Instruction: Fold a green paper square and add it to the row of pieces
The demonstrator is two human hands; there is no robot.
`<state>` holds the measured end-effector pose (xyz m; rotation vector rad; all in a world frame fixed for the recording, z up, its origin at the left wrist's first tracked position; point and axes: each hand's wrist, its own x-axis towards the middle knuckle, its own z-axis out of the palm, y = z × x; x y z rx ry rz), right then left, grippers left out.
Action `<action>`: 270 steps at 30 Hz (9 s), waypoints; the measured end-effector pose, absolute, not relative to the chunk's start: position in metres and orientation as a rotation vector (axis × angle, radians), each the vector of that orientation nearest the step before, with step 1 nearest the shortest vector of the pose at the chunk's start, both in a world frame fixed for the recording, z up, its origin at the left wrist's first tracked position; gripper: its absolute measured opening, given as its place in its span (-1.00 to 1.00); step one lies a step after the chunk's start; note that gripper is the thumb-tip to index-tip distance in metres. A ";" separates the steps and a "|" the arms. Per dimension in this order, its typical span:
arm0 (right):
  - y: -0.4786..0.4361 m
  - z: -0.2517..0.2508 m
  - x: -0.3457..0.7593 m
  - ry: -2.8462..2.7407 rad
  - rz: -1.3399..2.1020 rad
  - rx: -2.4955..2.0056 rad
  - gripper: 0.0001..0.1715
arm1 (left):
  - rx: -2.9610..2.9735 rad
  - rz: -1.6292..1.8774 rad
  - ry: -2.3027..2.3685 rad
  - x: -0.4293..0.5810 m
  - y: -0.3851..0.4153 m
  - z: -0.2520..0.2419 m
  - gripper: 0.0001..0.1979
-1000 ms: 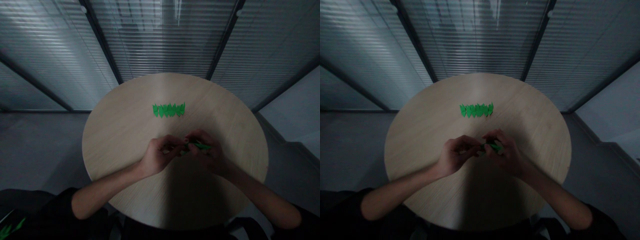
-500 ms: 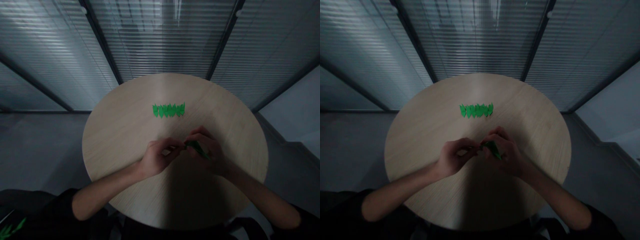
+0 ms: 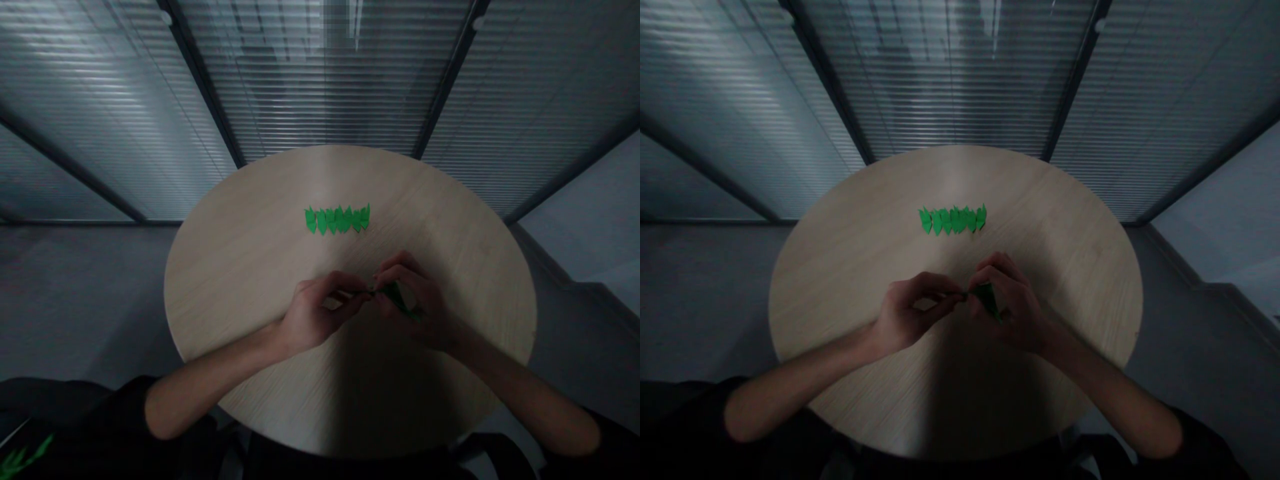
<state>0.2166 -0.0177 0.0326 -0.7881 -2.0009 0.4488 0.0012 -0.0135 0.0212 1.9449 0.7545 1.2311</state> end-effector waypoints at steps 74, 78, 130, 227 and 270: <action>-0.017 0.029 0.216 -1.973 0.475 -0.837 -0.86 | 1.940 1.088 0.828 -0.001 -0.010 0.025 -0.83; -0.017 0.028 0.216 -1.989 0.477 -0.825 -0.85 | 1.933 1.099 0.829 0.001 -0.010 0.022 -0.88; -0.018 0.021 0.215 -1.977 0.295 -0.760 -0.78 | 1.863 1.271 0.953 0.003 -0.007 0.016 -0.85; -0.021 0.025 0.214 -1.659 1.016 -0.907 -0.94 | 1.691 1.164 0.759 0.002 -0.005 0.024 -0.83; -0.018 0.025 0.213 -1.620 1.212 -1.021 -0.70 | 1.778 1.128 0.843 0.000 -0.006 0.024 -0.84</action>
